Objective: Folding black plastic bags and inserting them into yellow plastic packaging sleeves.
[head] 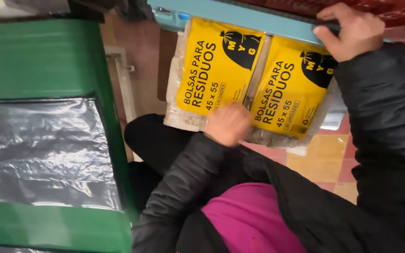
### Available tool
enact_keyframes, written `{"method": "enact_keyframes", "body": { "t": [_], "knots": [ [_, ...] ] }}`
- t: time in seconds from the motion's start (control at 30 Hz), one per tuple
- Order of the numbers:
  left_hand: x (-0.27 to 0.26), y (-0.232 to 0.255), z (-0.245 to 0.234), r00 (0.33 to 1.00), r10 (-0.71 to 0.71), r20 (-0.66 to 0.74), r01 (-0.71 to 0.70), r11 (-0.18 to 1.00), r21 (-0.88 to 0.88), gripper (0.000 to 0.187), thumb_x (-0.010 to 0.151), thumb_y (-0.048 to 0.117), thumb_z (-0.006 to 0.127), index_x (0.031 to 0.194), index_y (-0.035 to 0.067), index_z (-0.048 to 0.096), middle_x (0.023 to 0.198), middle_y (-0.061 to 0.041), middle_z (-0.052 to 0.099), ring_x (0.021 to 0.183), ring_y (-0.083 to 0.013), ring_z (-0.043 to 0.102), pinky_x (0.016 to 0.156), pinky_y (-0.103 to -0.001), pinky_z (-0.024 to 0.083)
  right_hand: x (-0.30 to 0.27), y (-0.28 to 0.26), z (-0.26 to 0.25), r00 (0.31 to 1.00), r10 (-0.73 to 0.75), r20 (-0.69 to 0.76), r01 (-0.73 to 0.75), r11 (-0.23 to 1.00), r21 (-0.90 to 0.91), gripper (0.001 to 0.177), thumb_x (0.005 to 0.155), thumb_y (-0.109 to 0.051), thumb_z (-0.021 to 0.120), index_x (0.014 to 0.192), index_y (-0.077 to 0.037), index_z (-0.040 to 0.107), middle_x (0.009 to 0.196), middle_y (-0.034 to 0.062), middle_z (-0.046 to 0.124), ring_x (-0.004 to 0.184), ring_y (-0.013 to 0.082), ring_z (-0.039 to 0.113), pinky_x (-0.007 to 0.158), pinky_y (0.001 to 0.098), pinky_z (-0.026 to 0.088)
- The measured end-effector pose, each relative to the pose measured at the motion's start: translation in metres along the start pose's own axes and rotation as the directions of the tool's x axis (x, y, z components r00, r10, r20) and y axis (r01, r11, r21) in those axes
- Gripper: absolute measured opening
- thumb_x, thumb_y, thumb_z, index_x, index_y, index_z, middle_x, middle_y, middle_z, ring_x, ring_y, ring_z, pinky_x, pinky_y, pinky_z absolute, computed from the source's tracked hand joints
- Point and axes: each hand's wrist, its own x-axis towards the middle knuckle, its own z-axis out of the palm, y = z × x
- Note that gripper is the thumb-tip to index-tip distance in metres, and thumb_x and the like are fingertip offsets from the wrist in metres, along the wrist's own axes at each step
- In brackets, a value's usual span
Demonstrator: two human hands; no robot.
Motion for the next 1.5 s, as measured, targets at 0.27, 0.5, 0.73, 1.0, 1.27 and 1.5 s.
{"method": "enact_keyframes", "body": {
  "t": [0.27, 0.5, 0.73, 1.0, 1.27, 1.5],
  "knots": [
    [0.024, -0.079, -0.050, 0.643, -0.678, -0.356, 0.753, 0.646, 0.130, 0.063, 0.087, 0.043, 0.076, 0.130, 0.002, 0.057, 0.119, -0.016, 0.056, 0.111, -0.0391, 0.052, 0.082, -0.052, 0.054, -0.013, 0.027, 0.033, 0.980, 0.160, 0.117, -0.150, 0.985, -0.089, 0.027, 0.111, -0.041, 0.068, 0.123, -0.018, 0.073, 0.100, 0.0107, 0.074, 0.086, 0.0343, 0.069, 0.079, 0.0483, 0.057],
    [0.007, -0.151, -0.008, 0.644, -0.669, -0.372, 0.753, 0.640, 0.152, 0.031, 0.089, 0.037, 0.071, 0.102, 0.010, 0.061, 0.106, -0.013, 0.065, 0.100, -0.0397, 0.063, 0.080, -0.052, 0.053, 0.021, -0.026, -0.044, 0.978, 0.206, 0.034, -0.209, 0.959, 0.192, 0.022, 0.108, -0.032, 0.073, 0.113, -0.011, 0.075, 0.101, 0.0119, 0.075, 0.092, 0.0308, 0.072, 0.081, 0.0430, 0.057],
    [0.012, -0.168, 0.004, 0.605, -0.704, -0.372, 0.767, 0.641, 0.036, 0.016, 0.094, 0.024, 0.061, 0.095, 0.008, 0.061, 0.091, -0.018, 0.070, 0.086, -0.0425, 0.068, 0.076, -0.053, 0.053, -0.060, -0.101, -0.070, 0.913, 0.386, 0.129, -0.360, 0.616, 0.701, 0.025, 0.105, -0.024, 0.069, 0.114, 0.000, 0.071, 0.112, 0.0152, 0.074, 0.105, 0.0204, 0.069, 0.097, 0.0300, 0.053],
    [0.036, -0.103, -0.035, 0.657, -0.754, -0.006, 0.648, 0.569, -0.507, 0.034, 0.079, 0.021, 0.078, 0.105, 0.002, 0.067, 0.094, -0.015, 0.078, 0.085, -0.0311, 0.076, 0.073, -0.042, 0.058, -0.131, -0.081, 0.041, 0.655, 0.755, 0.036, -0.751, 0.645, 0.145, 0.091, 0.073, -0.052, 0.089, 0.129, 0.012, 0.057, 0.120, 0.0290, 0.067, 0.105, 0.0395, 0.066, 0.088, 0.0447, 0.052],
    [-0.040, -0.127, 0.009, 0.651, -0.759, 0.029, 0.412, 0.321, -0.853, 0.043, 0.088, 0.003, 0.074, 0.128, -0.001, 0.059, 0.109, -0.010, 0.075, 0.093, -0.0201, 0.071, 0.081, -0.035, 0.058, -0.135, -0.058, 0.056, 0.526, 0.821, 0.223, -0.837, 0.452, 0.309, 0.051, 0.086, -0.031, 0.079, 0.120, 0.005, 0.067, 0.105, 0.0231, 0.074, 0.094, 0.0329, 0.072, 0.083, 0.0412, 0.054],
    [-0.086, -0.081, -0.043, 0.754, -0.629, 0.190, 0.360, 0.154, -0.920, 0.042, 0.096, -0.002, 0.065, 0.137, 0.001, 0.056, 0.119, -0.007, 0.072, 0.102, -0.0171, 0.068, 0.090, -0.032, 0.055, -0.141, -0.148, 0.022, 0.728, 0.677, -0.109, -0.467, 0.606, 0.644, 0.025, 0.099, -0.007, 0.068, 0.114, 0.000, 0.050, 0.098, 0.0110, 0.058, 0.085, 0.0156, 0.053, 0.079, 0.0310, 0.048]
  ]
}}
